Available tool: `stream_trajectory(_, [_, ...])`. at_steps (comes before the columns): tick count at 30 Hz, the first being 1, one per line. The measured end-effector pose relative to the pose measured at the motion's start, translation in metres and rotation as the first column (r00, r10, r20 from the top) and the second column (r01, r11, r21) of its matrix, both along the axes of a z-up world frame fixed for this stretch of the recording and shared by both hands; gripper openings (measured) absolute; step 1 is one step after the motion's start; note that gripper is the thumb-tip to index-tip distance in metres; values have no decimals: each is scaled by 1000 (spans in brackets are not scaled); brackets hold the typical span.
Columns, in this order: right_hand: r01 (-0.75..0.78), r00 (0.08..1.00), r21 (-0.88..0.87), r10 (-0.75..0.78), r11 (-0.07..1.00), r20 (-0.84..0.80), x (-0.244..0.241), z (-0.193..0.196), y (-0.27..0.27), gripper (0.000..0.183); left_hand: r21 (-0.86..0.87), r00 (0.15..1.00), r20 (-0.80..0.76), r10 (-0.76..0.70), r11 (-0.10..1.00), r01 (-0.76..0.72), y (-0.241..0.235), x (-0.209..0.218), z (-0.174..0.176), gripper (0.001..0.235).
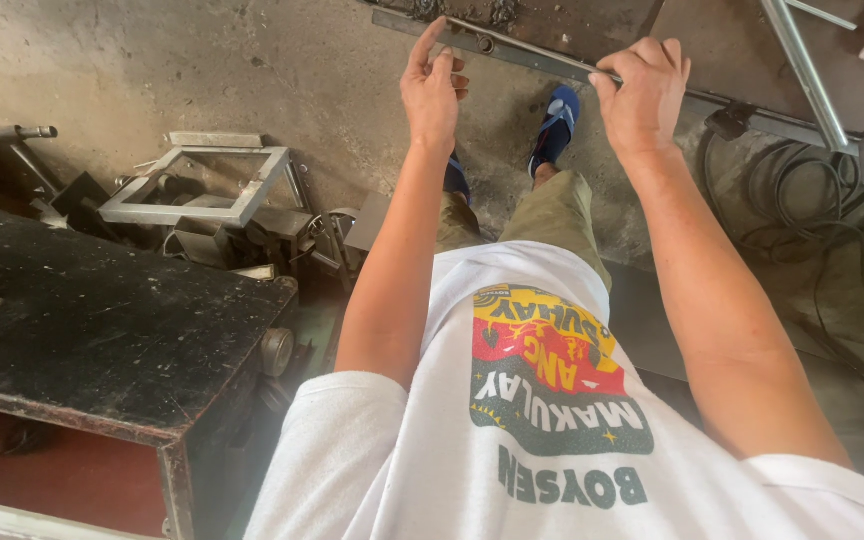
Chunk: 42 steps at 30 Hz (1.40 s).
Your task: Sorting through metal washers and nuts, then measuring and bending a metal rod using a manual bending jig.
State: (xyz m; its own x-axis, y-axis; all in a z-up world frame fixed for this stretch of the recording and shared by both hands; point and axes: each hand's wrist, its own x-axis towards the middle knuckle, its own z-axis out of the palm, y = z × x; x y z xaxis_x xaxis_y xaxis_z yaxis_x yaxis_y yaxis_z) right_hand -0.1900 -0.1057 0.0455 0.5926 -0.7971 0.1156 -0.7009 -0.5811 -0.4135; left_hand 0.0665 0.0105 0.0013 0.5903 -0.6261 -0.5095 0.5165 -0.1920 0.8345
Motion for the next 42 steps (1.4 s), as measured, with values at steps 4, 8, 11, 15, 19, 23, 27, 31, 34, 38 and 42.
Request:
stream_trajectory(4, [5,1000,-11,-5,1000,-14,3,-3,-2,12,-30,1000,15,13,999,-12,-1,2,1,38])
stream_trajectory(8, [3,1000,12,-3,1000,-5,4,-2,1,13,-56,1000,26,11,998,-10,0,3,-6,39])
stream_trajectory(11, [24,1000,24,-24,999,-16,4,-4,2,12,-64,1000,18,5,998,-3,2,2,-4,44])
stream_trajectory(15, [41,999,51,-41,998,8,5,-4,3,14,-56,1000,22,-17,998,18,2,2,-2,52])
stream_trajectory(19, [64,998,57,-64,996,-2,5,-6,7,18,-70,1000,10,-24,997,24,2,1,0,53])
stream_trajectory(23, [56,998,42,-56,998,15,6,-3,9,21,-42,999,18,-42,998,43,3,4,1,52])
stream_trajectory(27, [53,999,59,-53,997,4,7,-2,5,16,-21,998,24,-61,998,61,2,5,2,51])
stream_trajectory(31, [22,998,29,-21,999,-52,3,3,2,12,-18,998,21,-66,998,67,3,2,3,51])
stream_trajectory(34, [20,999,42,-18,999,-50,-5,8,4,12,8,998,16,-65,998,65,0,-2,11,52])
stream_trajectory(38, [37,997,35,-35,999,-73,-14,7,2,11,20,998,13,-60,998,60,0,-6,13,52])
stream_trajectory(42, [32,997,61,-28,998,-70,-20,6,4,12,-1,999,1,-53,999,53,0,-7,12,53])
